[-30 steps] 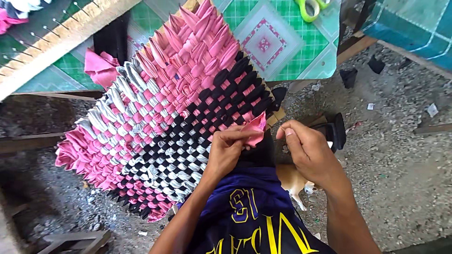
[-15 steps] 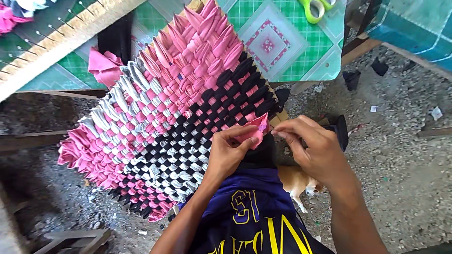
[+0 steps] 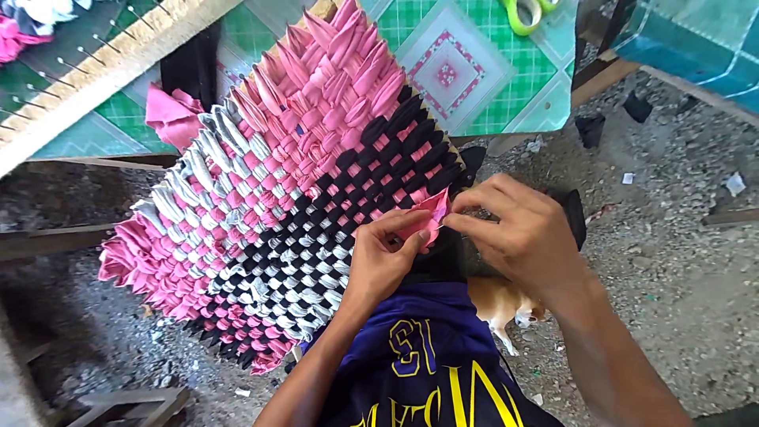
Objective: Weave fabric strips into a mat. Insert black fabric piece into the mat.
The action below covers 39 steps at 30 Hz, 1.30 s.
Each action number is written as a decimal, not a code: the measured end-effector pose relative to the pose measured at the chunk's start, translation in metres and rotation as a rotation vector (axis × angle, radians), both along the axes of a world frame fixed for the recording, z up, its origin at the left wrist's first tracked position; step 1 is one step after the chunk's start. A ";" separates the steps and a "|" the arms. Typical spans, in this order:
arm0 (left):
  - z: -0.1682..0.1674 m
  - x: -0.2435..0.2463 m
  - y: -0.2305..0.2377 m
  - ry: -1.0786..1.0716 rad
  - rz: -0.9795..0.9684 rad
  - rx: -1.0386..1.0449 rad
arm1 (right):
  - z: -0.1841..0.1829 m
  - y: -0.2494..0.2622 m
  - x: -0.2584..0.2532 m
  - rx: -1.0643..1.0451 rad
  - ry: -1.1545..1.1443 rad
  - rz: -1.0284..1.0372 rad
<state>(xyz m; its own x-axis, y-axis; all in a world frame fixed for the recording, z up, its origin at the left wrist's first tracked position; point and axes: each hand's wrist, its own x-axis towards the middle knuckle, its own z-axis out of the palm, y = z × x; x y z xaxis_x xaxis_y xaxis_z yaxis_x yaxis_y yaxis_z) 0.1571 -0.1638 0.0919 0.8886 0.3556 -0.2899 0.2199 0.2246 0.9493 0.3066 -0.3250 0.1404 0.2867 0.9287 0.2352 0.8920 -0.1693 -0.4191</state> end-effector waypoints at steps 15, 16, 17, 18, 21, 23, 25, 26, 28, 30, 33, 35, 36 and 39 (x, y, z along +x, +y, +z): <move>0.016 -0.003 -0.013 0.036 -0.011 0.192 | 0.007 0.020 -0.001 -0.181 -0.046 0.265; 0.017 -0.003 -0.013 0.038 -0.015 0.192 | 0.009 0.022 -0.002 -0.194 -0.062 0.281; 0.019 -0.002 -0.013 0.039 -0.018 0.188 | 0.011 0.024 -0.002 -0.205 -0.078 0.299; 0.020 -0.001 -0.011 0.037 -0.020 0.174 | 0.013 0.026 -0.001 -0.207 -0.090 0.318; 0.029 0.001 -0.004 0.032 -0.025 0.066 | 0.017 0.031 0.005 -0.170 -0.105 0.387; 0.034 0.003 0.001 0.040 -0.036 -0.012 | 0.019 0.034 0.009 -0.151 -0.084 0.428; 0.037 0.003 0.005 0.048 -0.065 -0.102 | 0.020 0.035 0.014 -0.145 -0.030 0.450; 0.038 0.003 0.008 0.050 -0.079 -0.155 | 0.020 0.034 0.016 -0.138 0.011 0.462; 0.040 0.005 0.012 0.065 -0.088 -0.240 | 0.018 0.035 0.022 -0.102 0.091 0.475; 0.043 0.007 0.014 0.071 -0.095 -0.272 | 0.018 0.036 0.026 -0.066 0.132 0.484; 0.050 0.011 0.018 0.089 -0.119 -0.290 | 0.020 0.038 0.030 -0.046 0.161 0.502; 0.050 0.014 0.024 0.100 -0.183 -0.276 | 0.014 0.038 0.035 -0.008 0.211 0.513; 0.047 0.016 0.028 0.099 -0.211 -0.263 | 0.010 0.038 0.038 0.012 0.236 0.511; 0.034 0.031 0.046 0.092 -0.225 -0.318 | 0.002 0.035 0.053 -0.001 0.246 0.446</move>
